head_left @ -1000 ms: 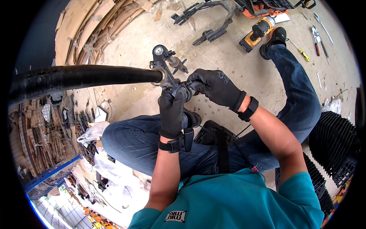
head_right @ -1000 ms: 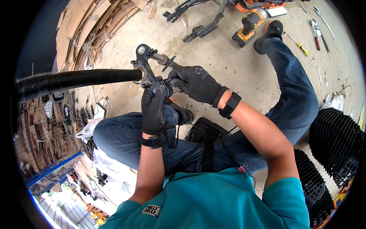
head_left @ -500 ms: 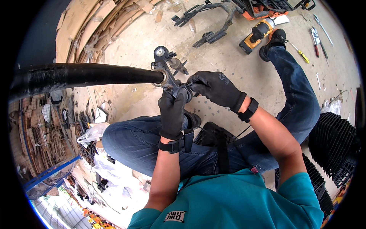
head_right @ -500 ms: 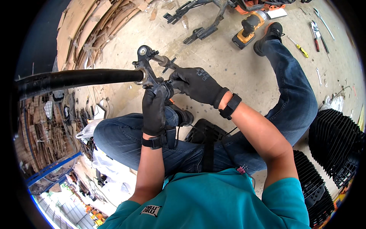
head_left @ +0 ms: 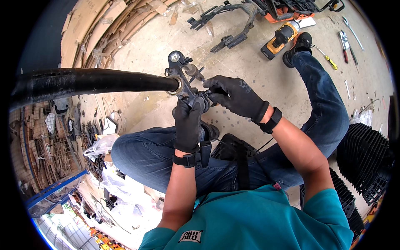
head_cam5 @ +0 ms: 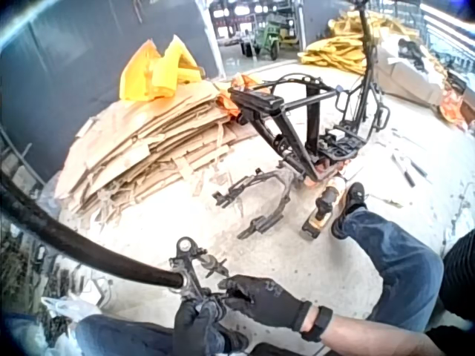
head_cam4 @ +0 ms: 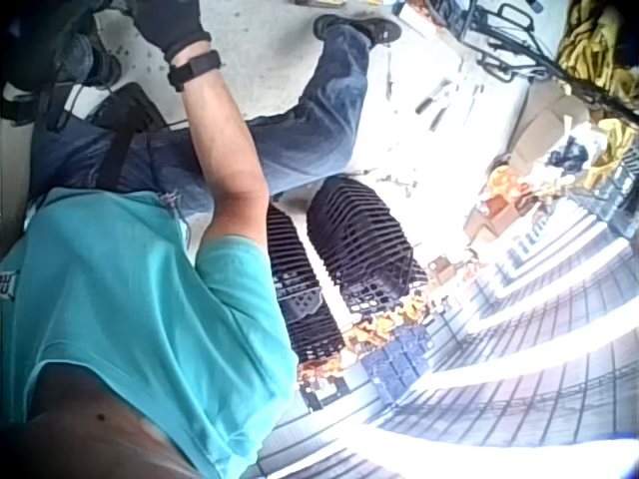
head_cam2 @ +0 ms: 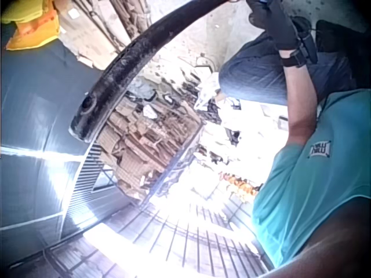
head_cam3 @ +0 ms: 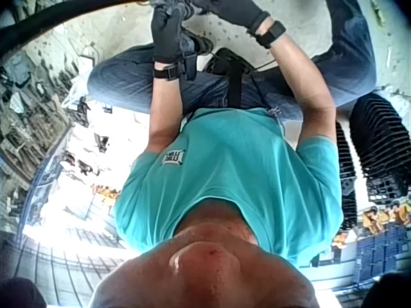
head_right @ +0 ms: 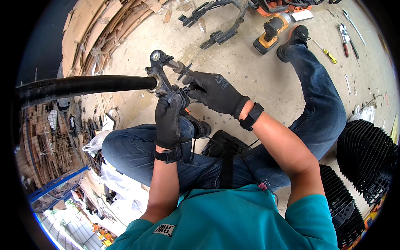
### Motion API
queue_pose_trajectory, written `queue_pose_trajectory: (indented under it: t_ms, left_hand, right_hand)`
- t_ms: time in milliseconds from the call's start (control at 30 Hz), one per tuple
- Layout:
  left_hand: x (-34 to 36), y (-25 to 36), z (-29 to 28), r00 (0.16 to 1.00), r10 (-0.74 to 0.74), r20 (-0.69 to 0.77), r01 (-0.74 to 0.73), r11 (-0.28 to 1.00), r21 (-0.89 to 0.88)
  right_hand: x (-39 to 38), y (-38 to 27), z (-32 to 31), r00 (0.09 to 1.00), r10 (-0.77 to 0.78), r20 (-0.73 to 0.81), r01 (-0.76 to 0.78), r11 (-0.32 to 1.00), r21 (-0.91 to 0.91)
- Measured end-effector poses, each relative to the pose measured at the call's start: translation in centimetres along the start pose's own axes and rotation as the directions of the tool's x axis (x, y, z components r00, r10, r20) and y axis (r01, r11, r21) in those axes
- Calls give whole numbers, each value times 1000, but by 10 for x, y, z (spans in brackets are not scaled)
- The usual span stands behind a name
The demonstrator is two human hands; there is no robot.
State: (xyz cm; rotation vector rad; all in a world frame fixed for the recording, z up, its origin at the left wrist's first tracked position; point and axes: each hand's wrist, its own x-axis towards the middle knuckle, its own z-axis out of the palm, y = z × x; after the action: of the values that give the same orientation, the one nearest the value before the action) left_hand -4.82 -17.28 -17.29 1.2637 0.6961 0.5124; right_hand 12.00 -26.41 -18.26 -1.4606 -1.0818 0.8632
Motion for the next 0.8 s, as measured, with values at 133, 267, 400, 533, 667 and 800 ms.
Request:
queue_pose_trajectory:
  t_ms: [133, 267, 400, 533, 667, 800]
  left_hand:
    - [0, 0, 0, 1000, -9, 0, 9, 1000, -13]
    - [0, 2, 3, 1000, 1, -4, -1, 1000, -25]
    - [-1, 2, 1, 1000, -11, -7, 10, 1000, -14]
    - [-1, 4, 3, 1000, -16, -5, 16, 1000, 0]
    - [-1, -1, 0, 1000, 6, 4, -6, 1000, -15]
    - [0, -3, -1, 1000, 8, -6, -8, 1000, -1]
  right_hand:
    - [0, 1, 0, 1000, 2, -4, -2, 1000, 6]
    - [1, 5, -2, 999, 3, 46, 2, 995, -100]
    - [-1, 0, -1, 1000, 9, 29, -7, 998, -66]
    - [-2, -1, 0, 1000, -2, -2, 2, 1000, 5]
    - [2, 6, -1, 998, -14, 54, 22, 988, -151]
    - [0, 6, 0, 999, -13, 38, 18, 990, -138]
